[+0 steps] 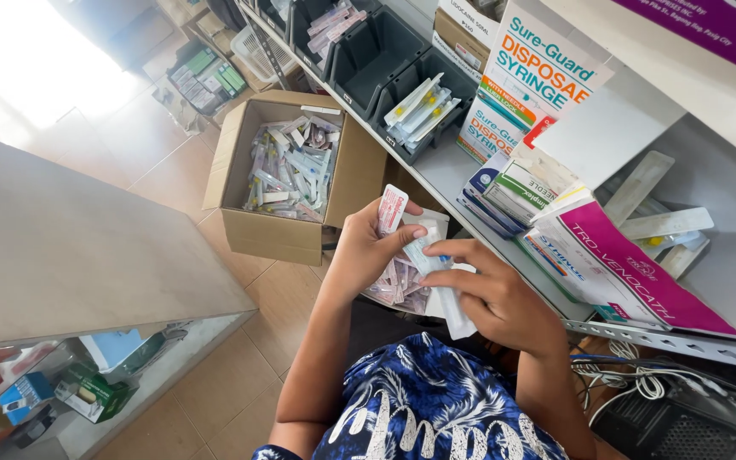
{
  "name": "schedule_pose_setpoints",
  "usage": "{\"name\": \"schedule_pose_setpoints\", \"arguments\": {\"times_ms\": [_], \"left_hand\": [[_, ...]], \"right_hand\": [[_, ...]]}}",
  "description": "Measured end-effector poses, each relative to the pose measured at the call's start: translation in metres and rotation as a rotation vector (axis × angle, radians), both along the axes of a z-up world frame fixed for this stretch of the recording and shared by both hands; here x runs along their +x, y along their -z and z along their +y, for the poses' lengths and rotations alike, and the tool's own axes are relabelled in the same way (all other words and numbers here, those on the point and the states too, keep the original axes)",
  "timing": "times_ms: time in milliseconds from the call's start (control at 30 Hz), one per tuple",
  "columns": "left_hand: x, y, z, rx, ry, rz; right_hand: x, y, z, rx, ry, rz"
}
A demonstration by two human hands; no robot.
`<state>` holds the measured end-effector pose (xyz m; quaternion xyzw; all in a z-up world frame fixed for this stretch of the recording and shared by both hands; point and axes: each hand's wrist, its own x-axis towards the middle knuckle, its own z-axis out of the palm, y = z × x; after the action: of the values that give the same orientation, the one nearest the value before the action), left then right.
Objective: The person sorts through a cardboard box filled with medical supplies, picking up various packaged items such as syringes and catheters. They examine the items closely, turning them over in their hands, and place some into a white box on the floor while others are returned to the box or placed on nearby shelves.
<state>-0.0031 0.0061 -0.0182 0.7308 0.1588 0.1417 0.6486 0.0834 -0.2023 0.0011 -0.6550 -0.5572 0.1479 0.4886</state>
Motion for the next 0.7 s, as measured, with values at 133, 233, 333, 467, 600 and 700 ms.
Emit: {"name": "schedule_pose_setpoints", "arguments": {"times_ms": [133,233,333,467,600,700], "left_hand": [[-0.001,-0.003,0.001,-0.011,0.032,0.013],[0.000,0.002,0.000,-0.157,0.064,0.051],[0.001,0.011,0.005,-0.177,0.061,0.049],[-0.003,0.006,0.006,-0.177,0.058,0.003],[-0.005,0.003,0.008,-0.082,0.076,-0.061],[-0.003,-0.005,0.006,0.003,0.048,-0.014]], "right_hand": [[0.000,0.010,-0.001,0.060,-0.006,0.019],[-0.001,0.016,0.002,0.054,0.082,-0.067],[0.000,0.007,0.006,0.151,0.146,-0.088],[0.004,0.015,-0.001,-0.064,0.312,0.206],[0.009,0.033,-0.007,-0.120,0.417,0.110],[0.011,0.038,-0.010,-0.161,0.405,0.197]]}}
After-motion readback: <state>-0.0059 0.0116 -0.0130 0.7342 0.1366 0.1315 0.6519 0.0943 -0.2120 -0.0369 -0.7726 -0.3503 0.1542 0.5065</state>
